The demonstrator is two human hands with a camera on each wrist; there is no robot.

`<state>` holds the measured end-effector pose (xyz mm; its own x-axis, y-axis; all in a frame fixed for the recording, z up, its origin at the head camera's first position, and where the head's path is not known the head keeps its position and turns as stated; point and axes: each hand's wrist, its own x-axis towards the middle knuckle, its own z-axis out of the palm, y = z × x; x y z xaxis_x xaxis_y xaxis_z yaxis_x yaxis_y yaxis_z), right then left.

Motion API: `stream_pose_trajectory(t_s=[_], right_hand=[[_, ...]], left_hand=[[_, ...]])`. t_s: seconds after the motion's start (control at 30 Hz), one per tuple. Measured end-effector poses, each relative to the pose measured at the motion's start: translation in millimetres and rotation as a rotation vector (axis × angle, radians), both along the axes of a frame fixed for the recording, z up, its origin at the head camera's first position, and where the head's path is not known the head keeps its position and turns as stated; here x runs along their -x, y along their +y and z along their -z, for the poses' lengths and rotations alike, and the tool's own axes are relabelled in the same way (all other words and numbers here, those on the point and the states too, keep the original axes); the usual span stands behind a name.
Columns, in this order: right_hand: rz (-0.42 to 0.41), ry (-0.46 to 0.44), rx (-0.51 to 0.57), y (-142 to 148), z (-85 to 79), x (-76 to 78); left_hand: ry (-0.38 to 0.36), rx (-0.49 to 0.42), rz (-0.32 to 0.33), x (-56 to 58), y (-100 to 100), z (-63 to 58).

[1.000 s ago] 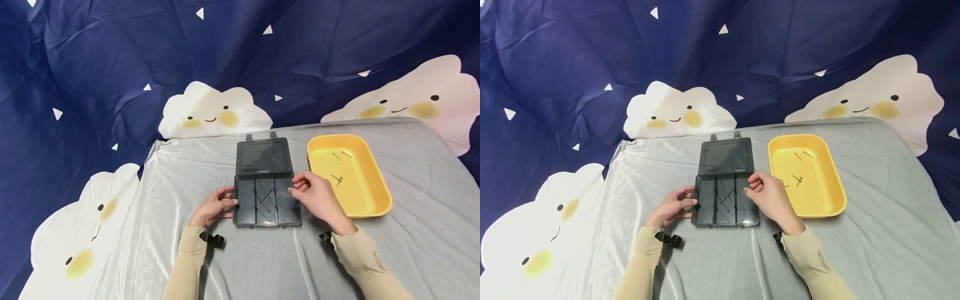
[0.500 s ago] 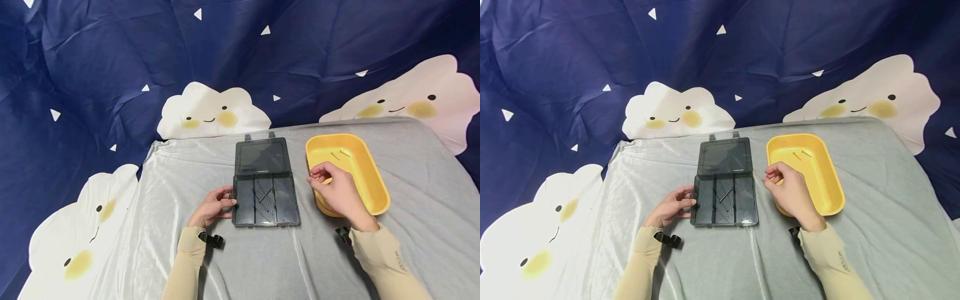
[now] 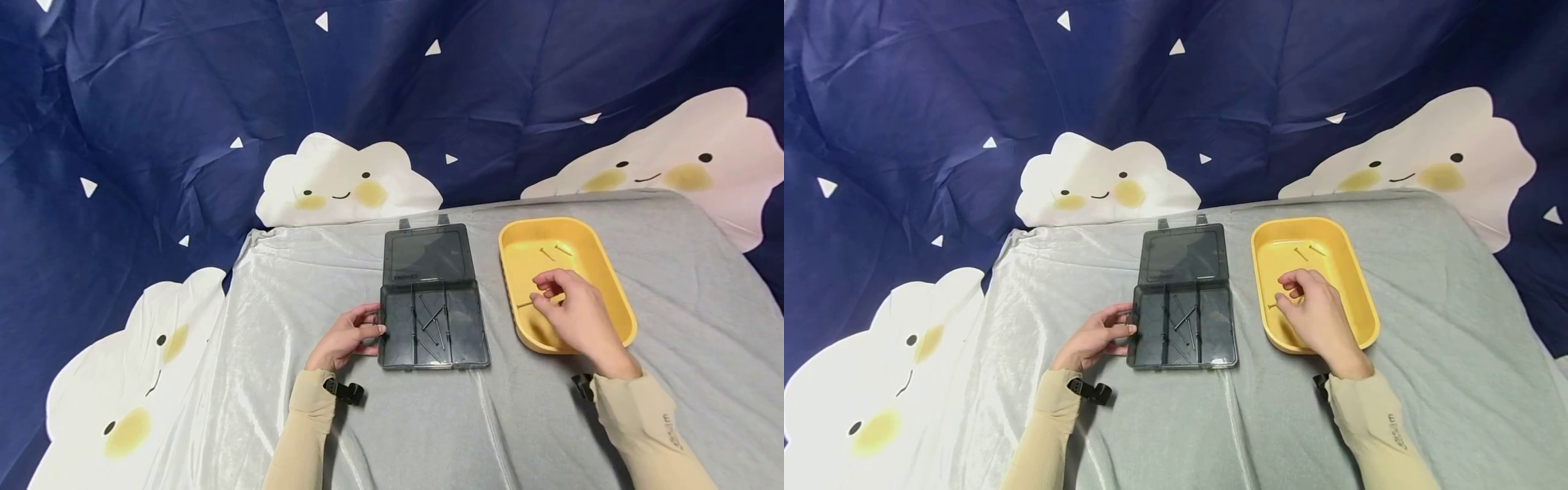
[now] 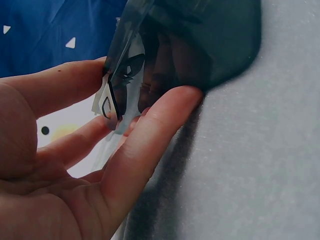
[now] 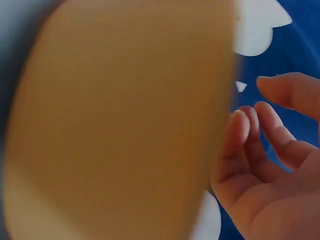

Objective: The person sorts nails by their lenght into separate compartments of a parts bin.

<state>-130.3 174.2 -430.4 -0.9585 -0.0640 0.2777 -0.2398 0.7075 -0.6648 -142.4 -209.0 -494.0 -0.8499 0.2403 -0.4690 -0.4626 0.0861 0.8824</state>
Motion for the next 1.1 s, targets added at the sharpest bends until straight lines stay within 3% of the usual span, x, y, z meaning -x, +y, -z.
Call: stream_pose_trajectory(t_s=[0.17,0.4,0.53,0.83,1.1], right_hand=[[-0.060,-0.011,-0.084,5.1,14.3,2.0],[-0.150,-0.127,-0.167,3.0,27.5,9.1],[-0.191,-0.148,-0.232,0.5,32.8,12.6],[-0.243,-0.112,-0.352,-4.9,37.4,20.7],[-0.231,-0.075,-0.404,-7.2,44.3,25.3]], left_hand=[[0.000,0.006,0.001,-0.3,-0.2,-0.5],[0.000,0.007,-0.002,-0.2,-0.4,-0.3],[-0.003,0.003,-0.003,-0.4,-0.2,-0.9],[0.001,0.006,-0.005,0.0,-1.4,-1.1],[0.000,0.002,-0.002,0.9,-1.4,1.4]])
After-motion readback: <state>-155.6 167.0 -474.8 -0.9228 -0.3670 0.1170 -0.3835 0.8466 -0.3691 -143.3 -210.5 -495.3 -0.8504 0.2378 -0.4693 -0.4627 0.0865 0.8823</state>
